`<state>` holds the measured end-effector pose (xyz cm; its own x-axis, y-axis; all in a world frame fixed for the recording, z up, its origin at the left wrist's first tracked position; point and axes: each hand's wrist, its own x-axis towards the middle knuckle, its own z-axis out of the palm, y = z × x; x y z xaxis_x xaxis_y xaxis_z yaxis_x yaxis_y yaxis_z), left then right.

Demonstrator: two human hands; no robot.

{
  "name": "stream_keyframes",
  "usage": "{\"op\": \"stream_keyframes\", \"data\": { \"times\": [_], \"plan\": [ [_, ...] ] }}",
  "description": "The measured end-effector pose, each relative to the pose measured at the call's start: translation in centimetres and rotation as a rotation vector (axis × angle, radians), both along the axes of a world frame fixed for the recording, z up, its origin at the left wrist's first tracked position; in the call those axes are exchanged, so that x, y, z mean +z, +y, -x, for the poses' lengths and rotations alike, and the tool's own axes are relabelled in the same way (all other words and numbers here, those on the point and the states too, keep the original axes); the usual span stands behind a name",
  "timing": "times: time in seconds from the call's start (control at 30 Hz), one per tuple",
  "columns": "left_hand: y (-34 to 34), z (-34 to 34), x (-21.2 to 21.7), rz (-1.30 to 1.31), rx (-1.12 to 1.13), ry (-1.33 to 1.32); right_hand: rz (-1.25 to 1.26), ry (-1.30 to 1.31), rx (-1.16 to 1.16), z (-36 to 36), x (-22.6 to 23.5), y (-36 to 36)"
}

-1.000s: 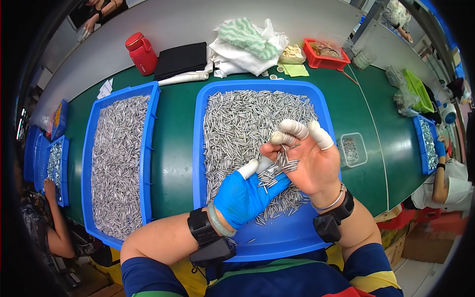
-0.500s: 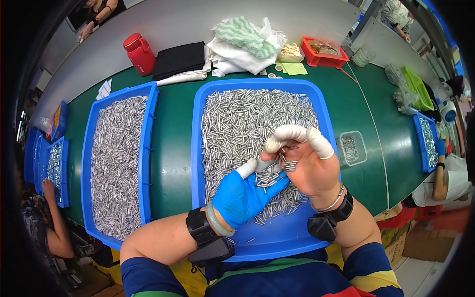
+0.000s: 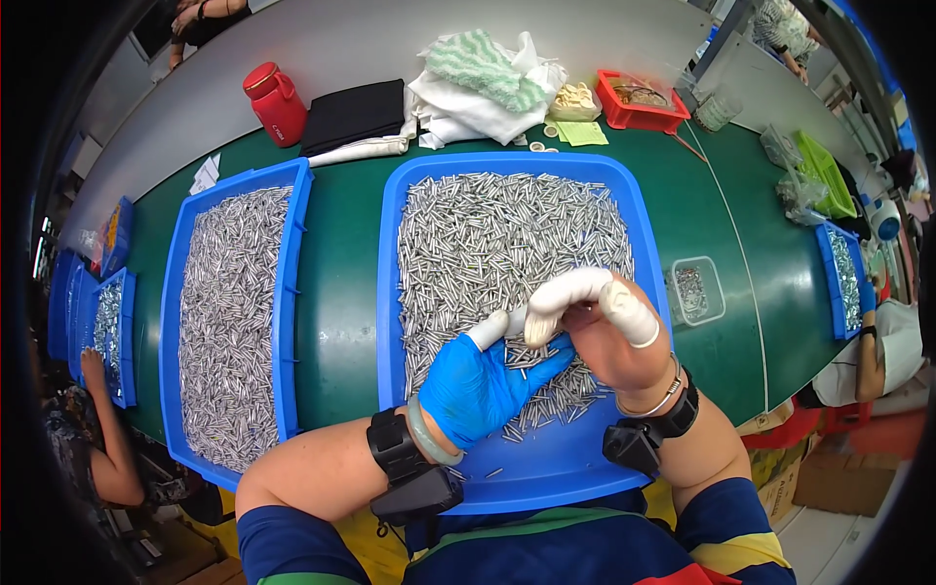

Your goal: The person sorts metal pins by hand, picking them up from a blue tray, inspecting them, and placing some into a small clear container. They also move pins between two large blue trays while sorting through the pile.

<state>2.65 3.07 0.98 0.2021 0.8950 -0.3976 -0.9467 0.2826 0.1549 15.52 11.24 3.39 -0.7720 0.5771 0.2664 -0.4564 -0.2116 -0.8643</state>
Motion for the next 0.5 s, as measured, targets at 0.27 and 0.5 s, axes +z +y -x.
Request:
{"op": "stream_keyframes", "data": {
  "times": [0.27,0.5],
  "plan": [
    [-0.1,0.7,-2.5,-0.369,-0.119,-0.454,-0.417,-0.174,0.099,0.0,1.6,-0.3],
    [-0.4,0.4,-1.2,-0.299,0.001,-0.222,-0.393,-0.149,0.055,0.1,1.3,-0.6]
  ]
}}
